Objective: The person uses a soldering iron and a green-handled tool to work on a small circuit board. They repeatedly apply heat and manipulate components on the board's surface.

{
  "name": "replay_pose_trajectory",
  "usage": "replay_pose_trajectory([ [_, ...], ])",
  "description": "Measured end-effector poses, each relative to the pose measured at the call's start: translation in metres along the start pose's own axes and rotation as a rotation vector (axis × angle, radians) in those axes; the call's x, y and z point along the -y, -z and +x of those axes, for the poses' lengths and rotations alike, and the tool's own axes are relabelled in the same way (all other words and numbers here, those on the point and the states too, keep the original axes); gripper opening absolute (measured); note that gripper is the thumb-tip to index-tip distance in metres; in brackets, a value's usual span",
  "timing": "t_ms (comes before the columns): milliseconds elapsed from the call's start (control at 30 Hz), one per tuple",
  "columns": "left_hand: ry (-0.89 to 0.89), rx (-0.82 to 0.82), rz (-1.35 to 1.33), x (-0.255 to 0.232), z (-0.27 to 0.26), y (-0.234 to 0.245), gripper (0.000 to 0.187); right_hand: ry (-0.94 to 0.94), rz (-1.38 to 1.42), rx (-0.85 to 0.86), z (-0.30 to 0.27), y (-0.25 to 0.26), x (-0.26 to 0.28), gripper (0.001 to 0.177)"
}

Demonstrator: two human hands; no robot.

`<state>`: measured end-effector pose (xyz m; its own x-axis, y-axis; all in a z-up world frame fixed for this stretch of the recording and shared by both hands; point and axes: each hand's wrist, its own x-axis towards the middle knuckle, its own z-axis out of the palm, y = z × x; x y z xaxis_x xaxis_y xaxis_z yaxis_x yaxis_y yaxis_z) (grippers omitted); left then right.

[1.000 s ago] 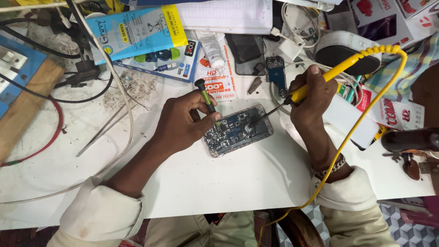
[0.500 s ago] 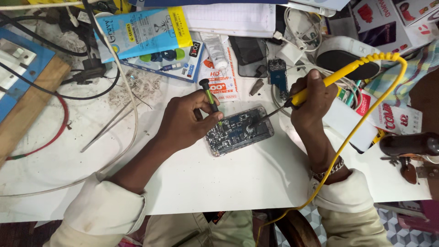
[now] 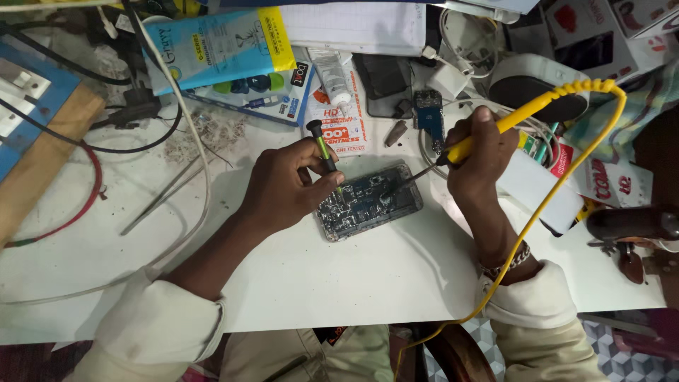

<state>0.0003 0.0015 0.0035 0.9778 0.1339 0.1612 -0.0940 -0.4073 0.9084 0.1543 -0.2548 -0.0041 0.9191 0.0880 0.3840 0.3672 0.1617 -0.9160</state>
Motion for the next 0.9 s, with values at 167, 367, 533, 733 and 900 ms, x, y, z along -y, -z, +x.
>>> replay_pose_trajectory([
  [167, 0.034, -0.004, 0.038, -0.0012, -0.0004, -0.0003, 0.028, 0.038, -0.034, 0.042, -0.0043, 0.0014, -0.0012, 0.04],
  [367, 0.02, -0.004, 0.043, -0.0024, 0.0002, 0.0003, 0.026, 0.037, -0.005, 0.01, -0.001, 0.0006, -0.001, 0.039],
  [533, 0.014, -0.007, 0.035, -0.0025, -0.0001, -0.0005, 0.027, 0.06, -0.05, 0.035, -0.0032, 0.0005, -0.0013, 0.042],
  [733, -0.003, -0.009, 0.029, -0.0012, 0.0004, -0.0007, 0.027, 0.056, -0.067, 0.036, -0.0043, 0.0004, 0.0003, 0.043],
  [900, -0.016, -0.011, 0.026, -0.0006, -0.0003, -0.002, 0.026, 0.078, -0.036, 0.034, -0.0048, -0.001, 0.0002, 0.04],
])
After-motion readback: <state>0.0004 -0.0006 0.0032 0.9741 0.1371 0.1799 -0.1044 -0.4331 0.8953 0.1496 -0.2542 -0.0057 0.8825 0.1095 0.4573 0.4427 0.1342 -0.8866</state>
